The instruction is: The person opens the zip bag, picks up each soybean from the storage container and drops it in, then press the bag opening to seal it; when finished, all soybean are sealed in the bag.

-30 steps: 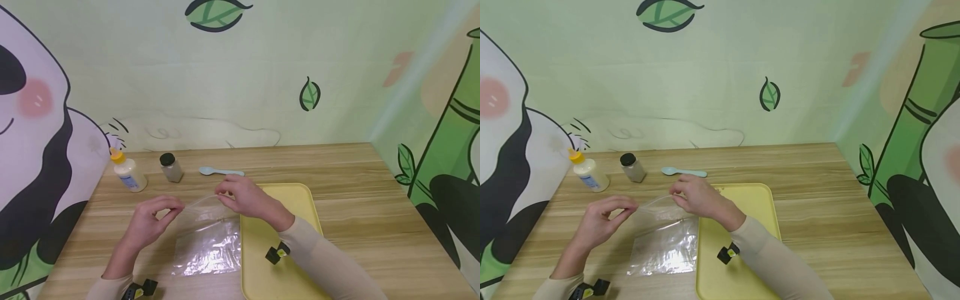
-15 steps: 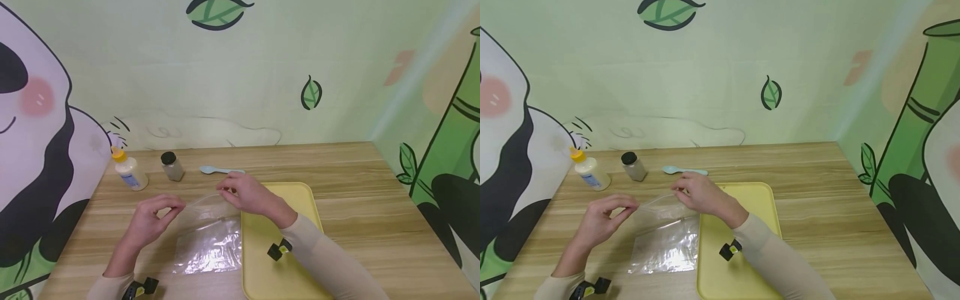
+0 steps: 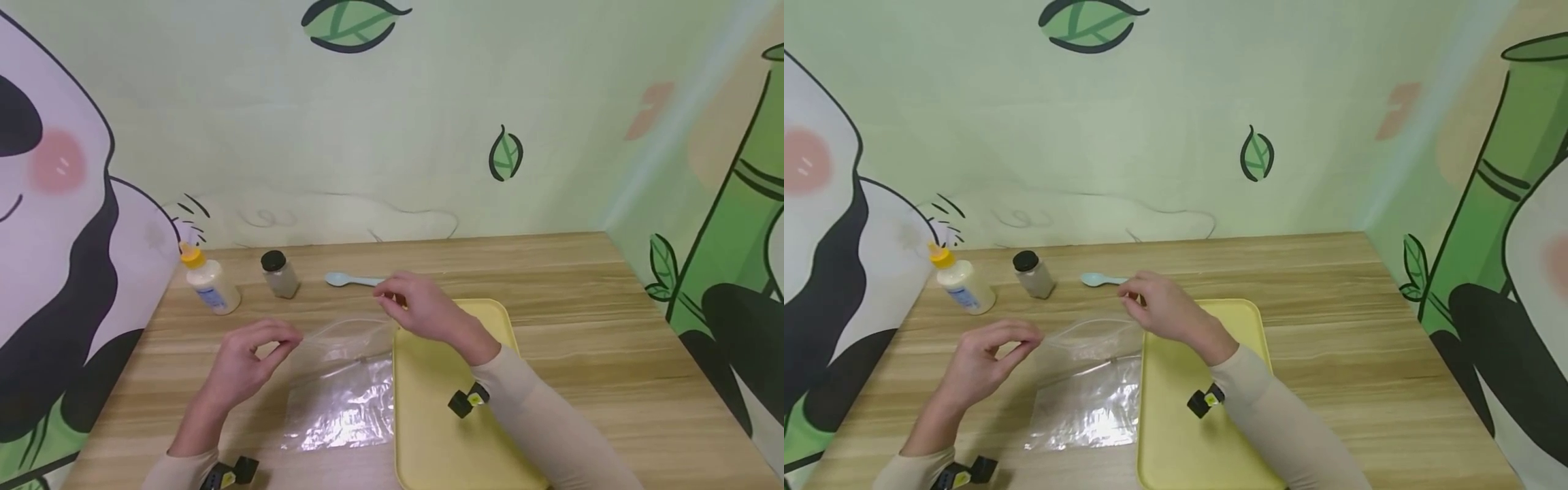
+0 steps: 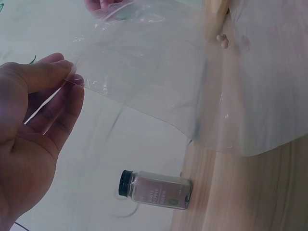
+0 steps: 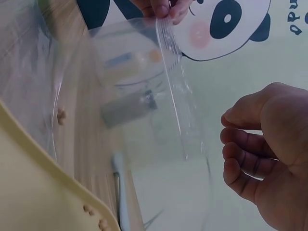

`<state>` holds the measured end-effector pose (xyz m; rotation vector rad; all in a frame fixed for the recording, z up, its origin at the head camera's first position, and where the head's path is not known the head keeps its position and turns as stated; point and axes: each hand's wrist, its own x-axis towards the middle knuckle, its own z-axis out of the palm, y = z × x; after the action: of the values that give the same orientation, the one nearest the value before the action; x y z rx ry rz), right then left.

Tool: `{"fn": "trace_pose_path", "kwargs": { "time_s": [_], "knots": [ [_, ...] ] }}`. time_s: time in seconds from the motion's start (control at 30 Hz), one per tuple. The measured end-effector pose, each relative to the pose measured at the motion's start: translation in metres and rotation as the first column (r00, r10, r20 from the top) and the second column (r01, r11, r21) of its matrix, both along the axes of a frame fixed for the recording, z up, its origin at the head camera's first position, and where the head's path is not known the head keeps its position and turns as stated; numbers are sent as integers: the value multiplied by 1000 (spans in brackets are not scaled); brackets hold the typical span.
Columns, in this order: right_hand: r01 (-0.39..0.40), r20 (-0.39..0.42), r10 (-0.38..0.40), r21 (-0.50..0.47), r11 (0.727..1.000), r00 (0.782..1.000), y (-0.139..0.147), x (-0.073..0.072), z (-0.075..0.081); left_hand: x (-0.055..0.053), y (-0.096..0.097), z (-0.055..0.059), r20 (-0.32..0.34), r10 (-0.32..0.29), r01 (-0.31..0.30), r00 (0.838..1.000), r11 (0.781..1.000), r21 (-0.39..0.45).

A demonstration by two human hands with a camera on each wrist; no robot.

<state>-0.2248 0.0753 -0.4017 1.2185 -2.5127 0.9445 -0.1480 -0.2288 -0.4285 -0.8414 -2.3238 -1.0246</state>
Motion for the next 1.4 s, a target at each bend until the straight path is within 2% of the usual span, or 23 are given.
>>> {"fn": "trace_pose_path", "kwargs": {
  "time_s": [0.23, 0.53, 0.73, 1.03, 1.27, 1.4],
  "knots": [
    [88, 26, -89, 22, 996, 996, 13, -9, -16, -3, 0, -2, -6, -9, 9, 1000, 1000, 11],
    [164, 87, -175, 128, 978, 981, 26, -26, -40, -4, -5, -3, -13, -12, 12, 1000, 1000, 20],
    [183, 132, -206, 168, 969, 970, 29, -33, -51, -3, -12, -4, -58, -14, 16, 998, 999, 38],
    [196, 128, -226, 209, 958, 966, 26, -39, -65, -4, -21, -7, -117, -29, 39, 993, 996, 83],
    [203, 169, -250, 253, 946, 953, 20, -44, -73, -3, -26, -8, -103, 3, 6, 995, 997, 80],
    [193, 156, -246, 293, 936, 957, 18, -48, -78, -1, -24, -5, -103, 16, -8, 995, 997, 75]
  ]
}}
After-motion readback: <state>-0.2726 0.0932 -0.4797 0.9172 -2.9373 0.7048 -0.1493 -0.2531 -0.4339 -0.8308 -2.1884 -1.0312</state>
